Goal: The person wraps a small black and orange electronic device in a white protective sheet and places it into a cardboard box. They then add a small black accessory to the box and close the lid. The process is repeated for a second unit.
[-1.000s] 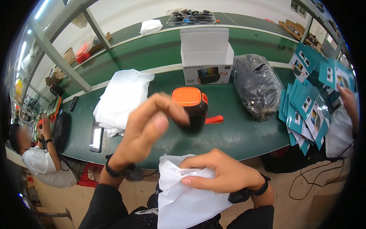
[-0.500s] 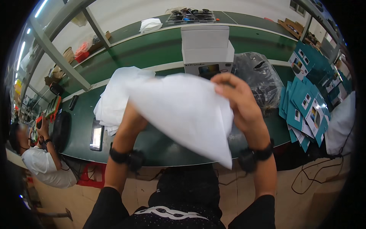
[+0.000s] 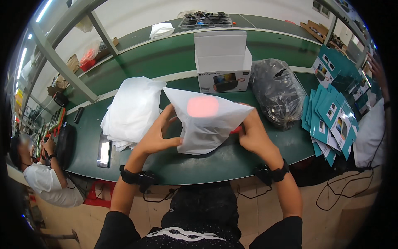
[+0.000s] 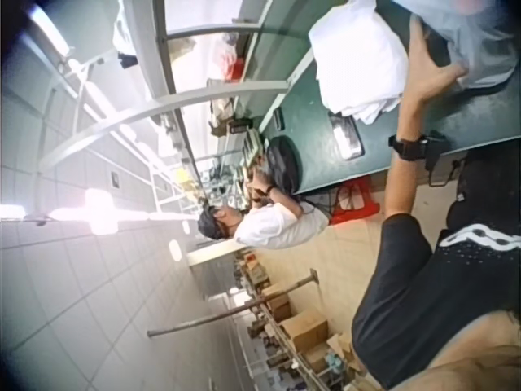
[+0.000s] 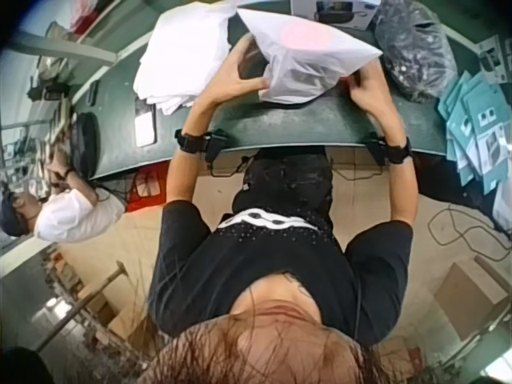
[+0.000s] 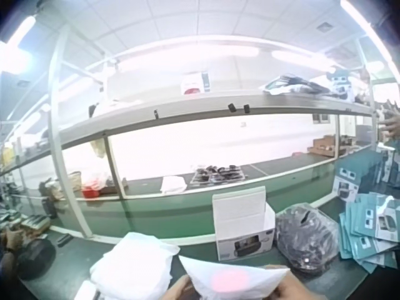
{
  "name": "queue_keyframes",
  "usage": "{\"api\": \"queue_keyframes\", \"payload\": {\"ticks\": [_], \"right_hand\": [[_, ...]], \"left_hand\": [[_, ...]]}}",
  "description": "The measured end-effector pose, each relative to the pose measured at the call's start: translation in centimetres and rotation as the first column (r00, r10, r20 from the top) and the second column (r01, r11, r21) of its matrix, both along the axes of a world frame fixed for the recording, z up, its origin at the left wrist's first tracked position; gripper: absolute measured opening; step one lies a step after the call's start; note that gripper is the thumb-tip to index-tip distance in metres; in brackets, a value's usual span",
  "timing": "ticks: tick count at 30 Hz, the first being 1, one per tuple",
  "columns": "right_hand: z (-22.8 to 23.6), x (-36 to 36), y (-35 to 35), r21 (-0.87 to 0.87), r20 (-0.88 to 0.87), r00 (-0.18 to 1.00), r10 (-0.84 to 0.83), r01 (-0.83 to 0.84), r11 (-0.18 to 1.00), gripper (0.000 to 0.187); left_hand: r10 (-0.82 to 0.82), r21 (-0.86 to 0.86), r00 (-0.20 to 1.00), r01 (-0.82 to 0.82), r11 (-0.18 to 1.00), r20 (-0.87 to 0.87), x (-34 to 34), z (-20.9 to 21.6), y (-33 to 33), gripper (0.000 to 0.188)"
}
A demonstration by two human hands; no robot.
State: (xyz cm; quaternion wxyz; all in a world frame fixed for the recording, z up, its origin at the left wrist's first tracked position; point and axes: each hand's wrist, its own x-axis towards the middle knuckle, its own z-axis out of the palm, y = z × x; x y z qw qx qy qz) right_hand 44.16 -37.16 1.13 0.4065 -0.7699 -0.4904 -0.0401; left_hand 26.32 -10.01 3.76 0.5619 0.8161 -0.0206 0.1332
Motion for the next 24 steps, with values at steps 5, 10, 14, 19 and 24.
{"api": "queue_keyframes", "payload": {"ticks": [5,10,14,19,24], "right_hand": [[-0.2,-3.4,2.4,0.126,-0.588,0.786,0.192,-0.145,0.981,0.086],[2.5,-4.9,2.4,0.275,-0.649,0.719,0.249,-0.084,0.958,0.074],[4.5,-5.8,1.3,0.273,-0.675,0.723,0.147,0.059,0.96,0.026],[6.5,-4.3,-0.2,0.202,-0.522,0.852,-0.035,0.163,0.966,0.007],[7.0,-6.3,-0.7,0.395,-0.545,0.831,-0.115,0.375,0.839,0.019]], "left_hand": [[0.023,-0.161,0.998,-0.013,0.987,0.056,3.0,-1.3,-3.9,0.103],[0.022,-0.674,0.972,-0.177,0.718,-0.233,2.8,0.0,-5.4,0.081],[-0.071,-0.962,0.987,-0.124,0.242,-0.146,2.6,-0.1,-5.7,0.069],[-0.122,-0.996,0.991,-0.038,0.081,-0.047,1.6,0.1,-5.8,0.069],[0.144,-0.953,0.987,-0.104,0.286,-0.065,1.2,-0.3,-7.3,0.073]]}}
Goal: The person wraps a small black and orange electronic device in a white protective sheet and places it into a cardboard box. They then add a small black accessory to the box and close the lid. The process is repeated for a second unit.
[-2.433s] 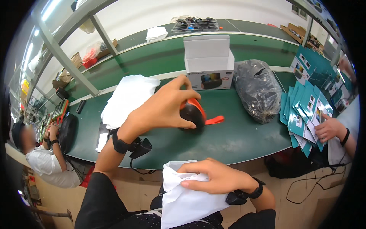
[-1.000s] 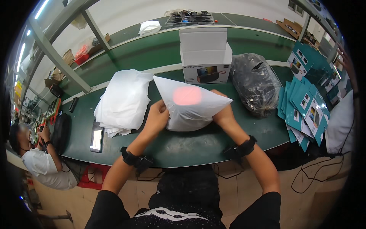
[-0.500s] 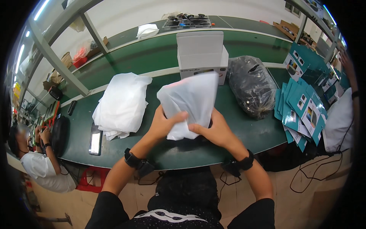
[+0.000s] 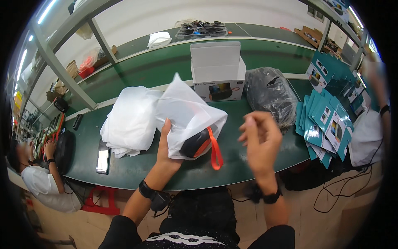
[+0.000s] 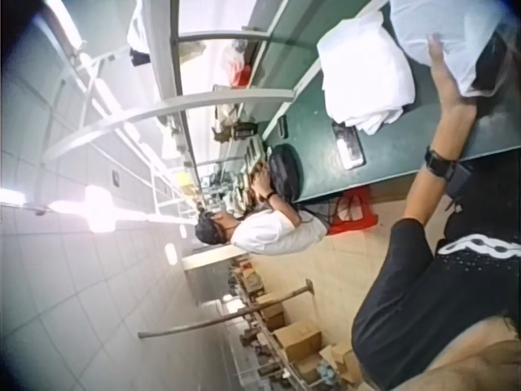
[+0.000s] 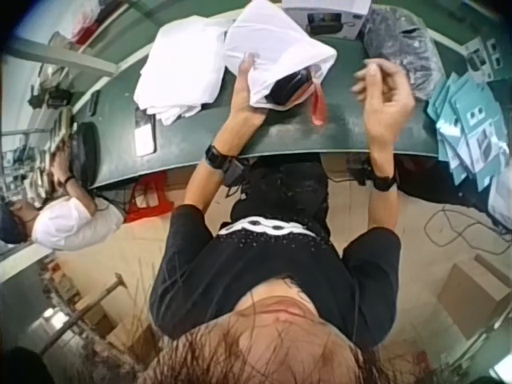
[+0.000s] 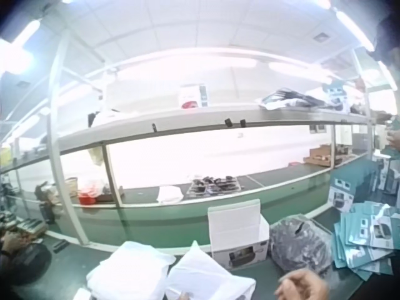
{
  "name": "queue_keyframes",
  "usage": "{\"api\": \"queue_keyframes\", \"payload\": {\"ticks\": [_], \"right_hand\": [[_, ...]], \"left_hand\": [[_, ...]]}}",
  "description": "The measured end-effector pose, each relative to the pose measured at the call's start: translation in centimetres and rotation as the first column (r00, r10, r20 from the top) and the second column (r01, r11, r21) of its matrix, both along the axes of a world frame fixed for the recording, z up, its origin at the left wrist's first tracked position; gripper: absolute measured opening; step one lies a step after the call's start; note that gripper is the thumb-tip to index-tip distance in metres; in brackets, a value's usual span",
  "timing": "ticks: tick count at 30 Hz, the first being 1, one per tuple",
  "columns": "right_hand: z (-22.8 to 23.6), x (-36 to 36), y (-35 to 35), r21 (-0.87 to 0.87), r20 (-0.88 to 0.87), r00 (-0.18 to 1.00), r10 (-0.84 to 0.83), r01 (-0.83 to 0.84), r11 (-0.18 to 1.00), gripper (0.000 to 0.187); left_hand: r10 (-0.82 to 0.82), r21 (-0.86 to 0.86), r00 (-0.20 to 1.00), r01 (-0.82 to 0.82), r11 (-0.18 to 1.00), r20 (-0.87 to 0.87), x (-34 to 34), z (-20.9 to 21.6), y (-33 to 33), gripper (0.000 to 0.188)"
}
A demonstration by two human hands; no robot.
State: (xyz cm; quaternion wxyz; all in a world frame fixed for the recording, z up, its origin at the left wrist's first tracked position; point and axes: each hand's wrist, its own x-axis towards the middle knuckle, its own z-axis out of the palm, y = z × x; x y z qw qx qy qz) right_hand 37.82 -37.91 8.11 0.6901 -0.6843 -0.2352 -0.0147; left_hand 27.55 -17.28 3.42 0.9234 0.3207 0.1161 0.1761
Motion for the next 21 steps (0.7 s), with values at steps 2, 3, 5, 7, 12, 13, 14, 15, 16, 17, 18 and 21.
{"api": "queue_keyframes", "payload": {"ticks": [2,3,5,7,12,13,14,15,16,17,18,21], "right_hand": [[-0.5,-2.5,1.0,0.219,-0.212,0.919,0.331,-0.286,0.933,0.03],[-0.4,-3.5,1.8,0.249,-0.324,0.869,0.373,-0.302,0.92,0.036],[-0.6,-4.1,3.3,0.325,-0.427,0.817,0.388,-0.262,0.909,0.043],[-0.6,-3.6,3.6,0.281,-0.41,0.838,0.359,-0.258,0.924,0.044],[-0.8,-3.9,4.3,0.259,-0.397,0.843,0.363,-0.276,0.925,0.041],[-1.0,-3.6,4.0,0.268,-0.372,0.843,0.389,-0.303,0.914,0.037],[-1.3,-3.1,3.6,0.277,-0.346,0.842,0.414,-0.33,0.903,0.034],[-1.2,-2.8,3.4,0.283,-0.315,0.841,0.44,-0.359,0.889,0.031],[-0.9,-2.9,3.4,0.395,-0.353,0.793,0.497,-0.356,0.847,0.029],[-0.4,-3.1,3.1,0.503,-0.38,0.739,0.557,-0.34,0.795,0.028],[0.4,-3.4,2.7,0.597,-0.401,0.683,0.611,-0.311,0.739,0.026],[0.3,-2.0,2.3,0.836,-0.235,0.428,0.873,-0.369,0.406,0.03]], "left_hand": [[0.107,0.085,0.992,-0.113,0.99,0.064,0.2,-0.1,-1.0,0.072],[0.172,0.139,0.98,-0.184,0.973,0.095,0.3,-0.2,-1.5,0.071],[0.312,0.136,0.94,-0.33,0.934,0.135,0.1,0.1,-2.1,0.07],[0.346,0.313,0.913,-0.4,0.862,0.214,-0.1,-0.3,-1.9,0.073],[0.384,0.699,0.897,-0.417,0.581,0.216,-1.0,-1.0,-2.3,0.082],[0.375,0.719,0.891,-0.435,0.542,0.256,-0.9,-1.2,-2.3,0.082],[0.374,0.658,0.891,-0.445,0.607,0.257,-1.0,-1.3,-2.3,0.083],[0.374,0.591,0.89,-0.454,0.667,0.261,-0.9,-1.4,-2.3,0.084],[0.375,0.519,0.888,-0.46,0.721,0.265,-0.9,-1.5,-2.3,0.085],[0.375,0.444,0.887,-0.461,0.768,0.27,-0.9,-1.9,-2.2,0.089],[0.361,0.45,0.9,-0.435,0.78,0.245,-0.9,-2.6,-2.1,0.091],[0.308,0.397,0.929,-0.367,0.841,0.206,-1.1,-3.6,-1.9,0.094]]}}
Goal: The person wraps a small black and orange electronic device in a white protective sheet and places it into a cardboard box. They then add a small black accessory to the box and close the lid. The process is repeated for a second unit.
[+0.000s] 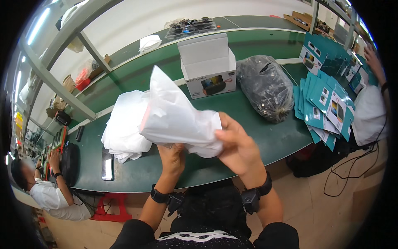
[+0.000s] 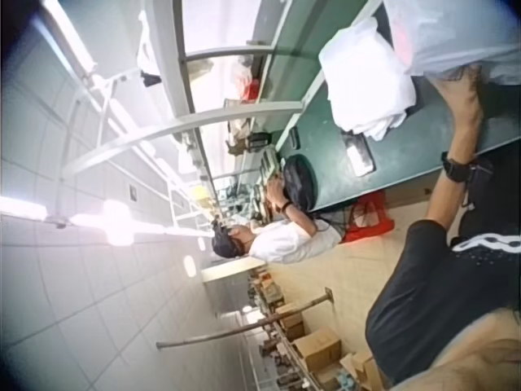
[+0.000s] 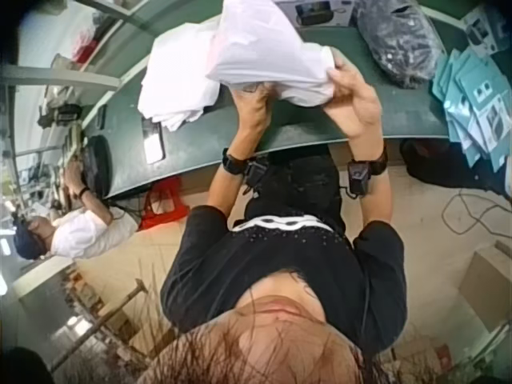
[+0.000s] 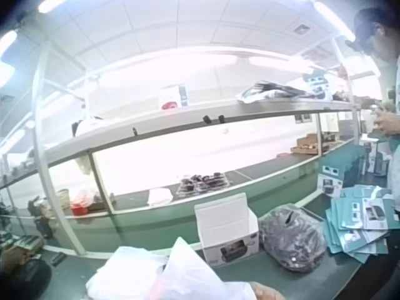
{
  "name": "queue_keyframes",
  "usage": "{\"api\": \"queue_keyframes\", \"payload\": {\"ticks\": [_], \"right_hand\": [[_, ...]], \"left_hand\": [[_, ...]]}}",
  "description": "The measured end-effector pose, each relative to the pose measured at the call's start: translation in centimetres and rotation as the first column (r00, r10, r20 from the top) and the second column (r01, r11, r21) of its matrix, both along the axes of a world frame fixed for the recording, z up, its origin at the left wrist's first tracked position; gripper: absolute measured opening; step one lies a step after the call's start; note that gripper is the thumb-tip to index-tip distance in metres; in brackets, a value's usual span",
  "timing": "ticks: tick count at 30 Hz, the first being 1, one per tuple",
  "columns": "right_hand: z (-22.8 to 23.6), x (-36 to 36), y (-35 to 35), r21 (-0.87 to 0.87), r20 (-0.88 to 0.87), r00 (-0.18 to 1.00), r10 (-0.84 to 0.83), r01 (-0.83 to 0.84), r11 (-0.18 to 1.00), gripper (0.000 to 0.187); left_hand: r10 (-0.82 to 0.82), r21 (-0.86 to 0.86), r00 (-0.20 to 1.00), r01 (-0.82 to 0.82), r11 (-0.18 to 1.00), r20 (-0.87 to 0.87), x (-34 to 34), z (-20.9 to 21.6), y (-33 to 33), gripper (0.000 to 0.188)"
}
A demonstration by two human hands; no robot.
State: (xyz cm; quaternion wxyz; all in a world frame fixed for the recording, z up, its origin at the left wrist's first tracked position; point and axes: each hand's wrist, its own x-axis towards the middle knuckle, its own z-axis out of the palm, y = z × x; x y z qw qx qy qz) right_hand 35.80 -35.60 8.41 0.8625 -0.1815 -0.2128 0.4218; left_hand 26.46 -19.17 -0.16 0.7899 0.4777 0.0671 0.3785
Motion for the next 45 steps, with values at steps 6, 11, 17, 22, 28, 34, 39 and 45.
{"api": "queue_keyframes", "payload": {"ticks": [6,11,17,22,28,34,39,45], "right_hand": [[-4.9,3.2,-5.6,-0.062,-0.147,0.959,-0.241,0.234,0.97,0.026],[-3.9,1.9,-5.8,-0.215,0.688,0.471,-0.551,0.858,0.466,0.045],[-2.1,1.2,-3.7,-0.448,0.527,0.85,-0.008,0.286,0.847,0.092],[-6.8,0.5,-4.1,-0.26,-0.276,0.951,-0.143,0.07,0.963,0.082],[-4.4,1.2,-5.1,-0.176,-0.291,0.95,-0.112,0.062,0.982,0.092],[0.1,2.9,-5.4,-0.387,0.207,0.955,-0.213,0.28,0.879,0.074],[7.6,4.5,-4.2,-0.052,0.98,0.169,-0.109,0.738,0.673,0.075],[10.7,7.7,1.0,0.084,0.86,-0.392,0.327,0.74,0.667,0.081]], "left_hand": [[-0.053,-0.275,0.997,0.067,0.959,0.059,-0.7,2.6,0.1,0.085],[-0.21,0.156,0.969,0.229,0.961,-0.127,0.1,6.3,2.8,0.078],[-0.46,0.105,0.777,0.549,0.829,-0.43,3.0,10.4,-0.9,0.066],[0.277,0.691,0.642,0.592,0.415,-0.715,5.7,12.4,-1.2,0.052],[0.702,0.91,0.672,-0.101,0.402,-0.235,16.0,9.4,6.1,0.106],[0.52,0.864,0.754,0.123,0.488,-0.401,20.2,4.5,12.2,0.075],[0.401,0.904,0.834,0.24,0.354,-0.378,13.1,3.5,8.1,0.068],[0.005,0.44,0.851,0.267,0.857,-0.526,5.3,5.7,5.3,0.056]]}}
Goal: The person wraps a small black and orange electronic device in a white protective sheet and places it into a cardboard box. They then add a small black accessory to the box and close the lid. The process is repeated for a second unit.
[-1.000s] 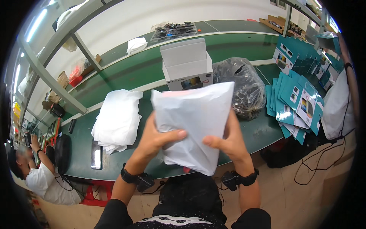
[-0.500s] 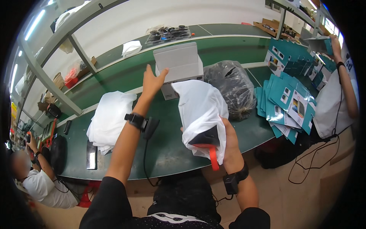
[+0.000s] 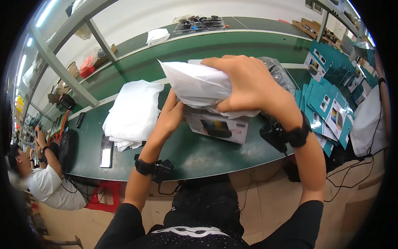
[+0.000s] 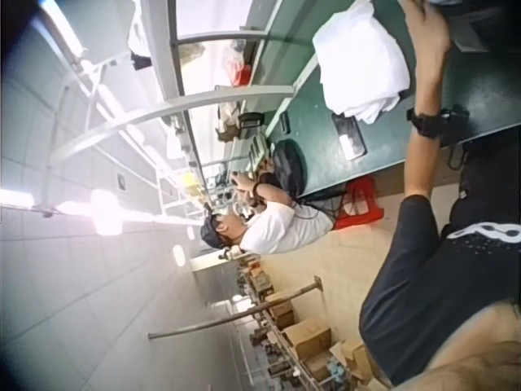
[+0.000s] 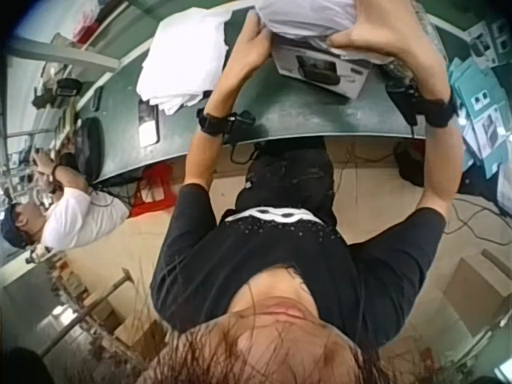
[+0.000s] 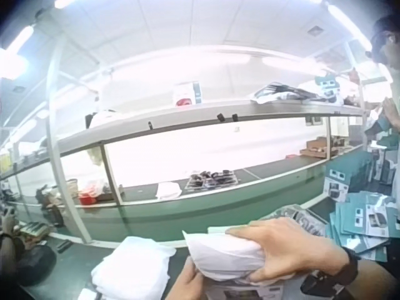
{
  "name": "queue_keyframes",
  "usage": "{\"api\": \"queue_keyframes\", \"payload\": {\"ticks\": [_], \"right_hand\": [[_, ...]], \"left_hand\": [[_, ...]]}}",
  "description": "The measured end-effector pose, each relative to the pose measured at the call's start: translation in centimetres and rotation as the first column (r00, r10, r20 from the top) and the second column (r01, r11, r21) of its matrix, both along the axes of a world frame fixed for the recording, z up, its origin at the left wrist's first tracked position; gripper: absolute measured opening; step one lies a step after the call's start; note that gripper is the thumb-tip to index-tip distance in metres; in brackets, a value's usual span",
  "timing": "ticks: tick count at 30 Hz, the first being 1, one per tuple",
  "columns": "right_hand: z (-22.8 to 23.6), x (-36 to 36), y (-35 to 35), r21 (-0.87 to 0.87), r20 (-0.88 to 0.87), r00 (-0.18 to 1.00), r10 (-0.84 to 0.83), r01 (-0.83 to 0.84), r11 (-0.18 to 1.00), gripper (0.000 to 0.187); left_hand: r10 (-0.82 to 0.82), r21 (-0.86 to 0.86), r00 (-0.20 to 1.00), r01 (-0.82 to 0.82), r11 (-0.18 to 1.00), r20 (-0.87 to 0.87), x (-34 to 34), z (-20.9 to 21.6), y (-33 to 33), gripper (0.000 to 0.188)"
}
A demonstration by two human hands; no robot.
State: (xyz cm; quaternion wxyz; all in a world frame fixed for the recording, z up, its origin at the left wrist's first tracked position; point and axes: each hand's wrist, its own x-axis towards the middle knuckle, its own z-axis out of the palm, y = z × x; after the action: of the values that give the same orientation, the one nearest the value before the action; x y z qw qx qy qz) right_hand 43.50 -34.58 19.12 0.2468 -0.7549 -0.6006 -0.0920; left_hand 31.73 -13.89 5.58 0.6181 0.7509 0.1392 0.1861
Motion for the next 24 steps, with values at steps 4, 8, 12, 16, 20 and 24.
{"api": "queue_keyframes", "payload": {"ticks": [4,8,12,16,20,24], "right_hand": [[-1.2,1.5,0.8,-0.125,0.079,0.997,0.023,-0.013,0.992,0.081],[-1.7,1.0,0.4,-0.179,-0.022,1.0,0.011,-0.015,0.984,0.087],[-1.1,1.3,-0.3,-0.364,-0.149,0.988,-0.029,-0.028,0.931,0.092],[-1.1,1.4,-0.6,-0.407,-0.132,0.99,-0.043,-0.015,0.913,0.093],[-3.5,2.7,-2.3,-0.272,-0.151,0.987,0.047,-0.087,0.958,0.095],[-3.9,2.4,-2.6,-0.267,-0.174,0.985,0.002,-0.05,0.962,0.092]], "left_hand": [[0.008,0.217,0.999,-0.017,0.976,0.039,-1.5,0.3,-0.8,0.048],[-0.033,0.133,0.999,0.034,0.991,-0.014,-3.0,1.1,-1.2,0.058],[-0.127,0.138,0.986,0.112,0.984,0.109,-3.5,1.9,-2.2,0.061],[-0.116,0.312,0.991,0.091,0.946,0.063,-2.6,1.9,-1.8,0.051],[-0.012,0.351,1.0,0.01,0.936,0.005,-2.2,2.5,-2.9,0.043],[-0.009,0.312,1.0,0.006,0.95,0.006,-2.2,2.1,-3.1,0.045]]}}
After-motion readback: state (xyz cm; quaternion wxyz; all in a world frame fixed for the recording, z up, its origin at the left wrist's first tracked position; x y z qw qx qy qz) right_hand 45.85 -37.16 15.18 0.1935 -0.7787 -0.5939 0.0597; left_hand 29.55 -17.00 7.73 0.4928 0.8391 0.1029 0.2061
